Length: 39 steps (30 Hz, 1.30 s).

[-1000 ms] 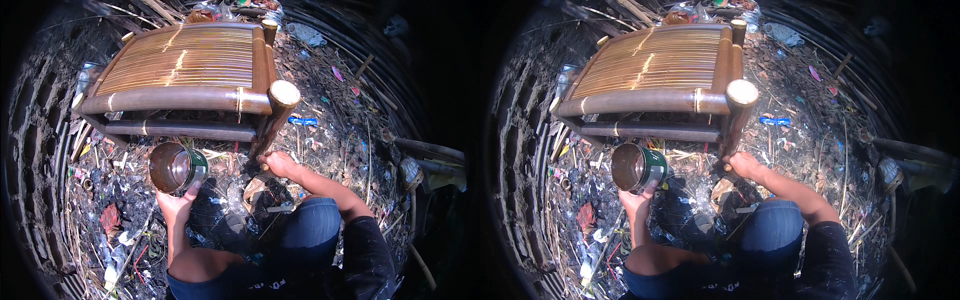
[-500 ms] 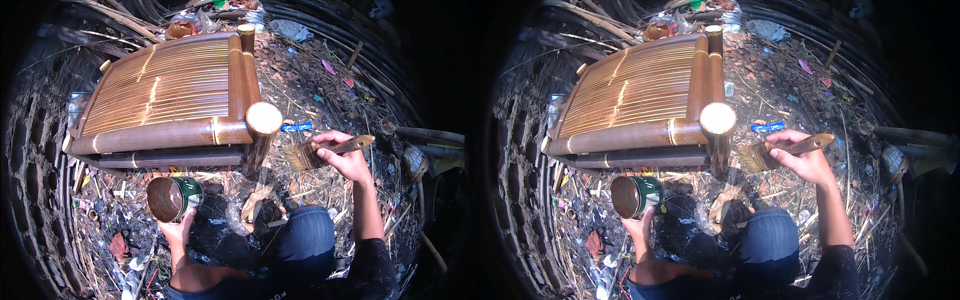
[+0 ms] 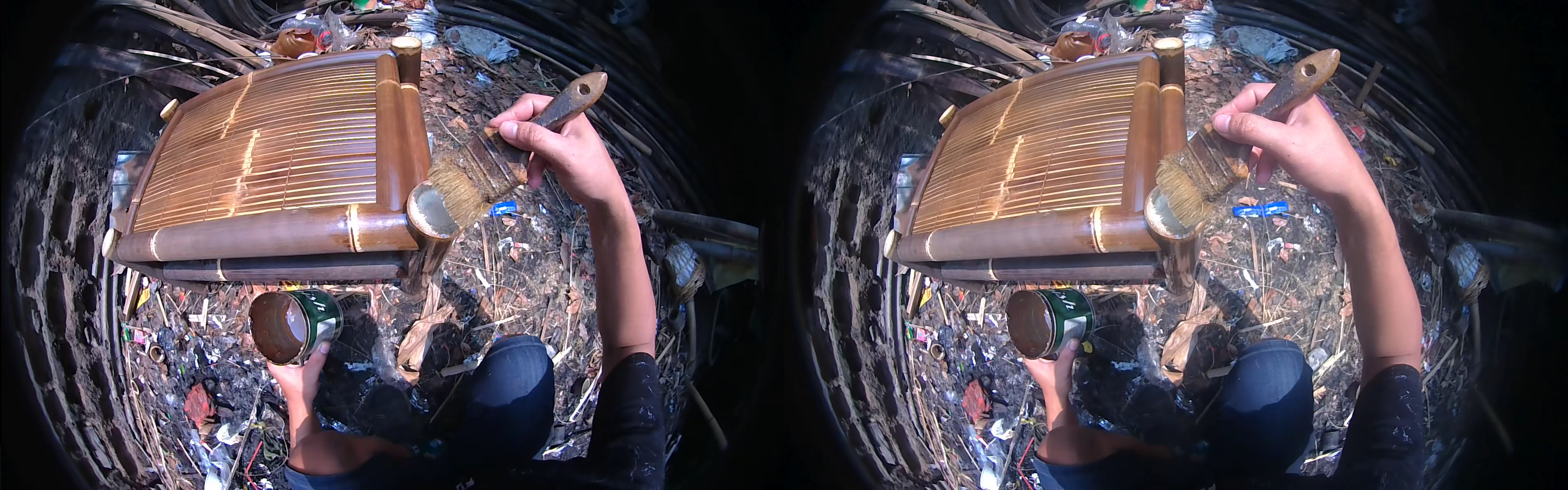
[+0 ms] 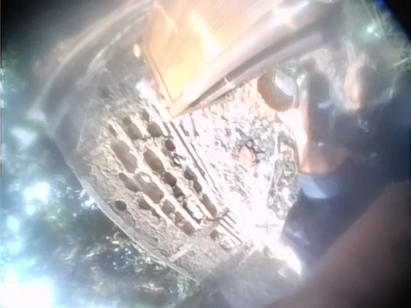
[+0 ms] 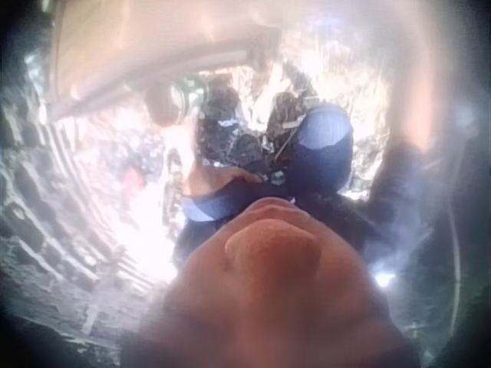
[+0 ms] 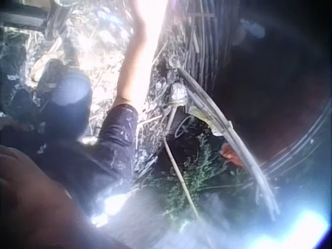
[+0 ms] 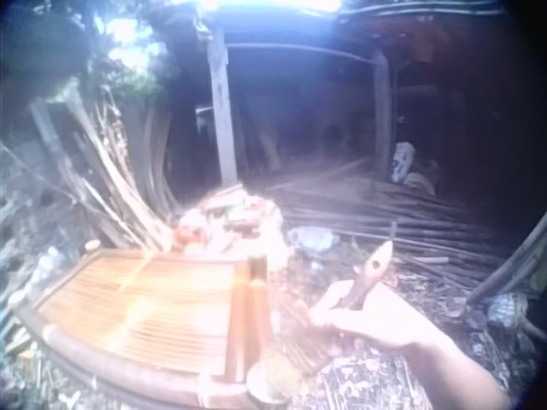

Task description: The person paints a small bamboo stool with a dark finish using a brush and a paint can. They repeatedly dip the brush into the can and apply the finish to the seat slats and legs, turning the stool to reach different sides.

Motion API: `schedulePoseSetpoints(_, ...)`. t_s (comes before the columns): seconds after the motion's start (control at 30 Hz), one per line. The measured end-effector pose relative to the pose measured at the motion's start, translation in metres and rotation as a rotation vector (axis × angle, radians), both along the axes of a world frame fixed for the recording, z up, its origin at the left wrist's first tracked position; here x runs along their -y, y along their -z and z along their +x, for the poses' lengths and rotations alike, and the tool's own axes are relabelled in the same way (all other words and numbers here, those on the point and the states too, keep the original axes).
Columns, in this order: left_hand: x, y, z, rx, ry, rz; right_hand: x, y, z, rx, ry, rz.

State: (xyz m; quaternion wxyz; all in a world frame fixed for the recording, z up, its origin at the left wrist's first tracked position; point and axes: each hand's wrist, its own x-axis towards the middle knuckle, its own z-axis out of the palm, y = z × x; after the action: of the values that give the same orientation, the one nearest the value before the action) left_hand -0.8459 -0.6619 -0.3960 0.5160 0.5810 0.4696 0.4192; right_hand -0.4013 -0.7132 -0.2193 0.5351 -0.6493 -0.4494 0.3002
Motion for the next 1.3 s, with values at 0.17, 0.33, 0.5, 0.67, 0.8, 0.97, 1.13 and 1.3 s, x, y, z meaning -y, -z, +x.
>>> schedulePoseSetpoints(0.17, 0.004, -0.011, 0.000, 0.002, -0.032, -0.035, -0.044, -0.002, -0.023, 0.015, -0.189, -0.073)
schedulePoseSetpoints(0.33, 0.003, -0.007, -0.005, 0.002, -0.024, -0.043, -0.054, 0.018, -0.022, -0.034, -0.208, -0.150)
schedulePoseSetpoints(0.5, 0.003, -0.004, -0.009, 0.019, -0.057, -0.066, -0.052, 0.031, 0.007, 0.070, -0.038, -0.215)
schedulePoseSetpoints(0.67, 0.002, -0.006, -0.006, 0.069, -0.037, -0.072, -0.047, 0.036, 0.021, -0.146, 0.029, -0.169)
schedulePoseSetpoints(0.8, 0.004, -0.009, -0.001, 0.102, -0.021, -0.052, -0.036, 0.037, 0.026, 0.016, 0.065, -0.249)
schedulePoseSetpoints(0.97, 0.003, -0.005, -0.007, 0.089, 0.002, -0.046, -0.007, 0.040, 0.027, -0.084, 0.038, -0.298)
schedulePoseSetpoints(1.13, 0.005, -0.008, -0.006, 0.073, 0.025, -0.020, 0.008, 0.038, 0.024, -0.092, 0.151, -0.126)
schedulePoseSetpoints(1.3, 0.004, -0.002, -0.004, 0.027, 0.048, -0.006, -0.017, 0.045, 0.007, -0.070, -0.051, -0.107)
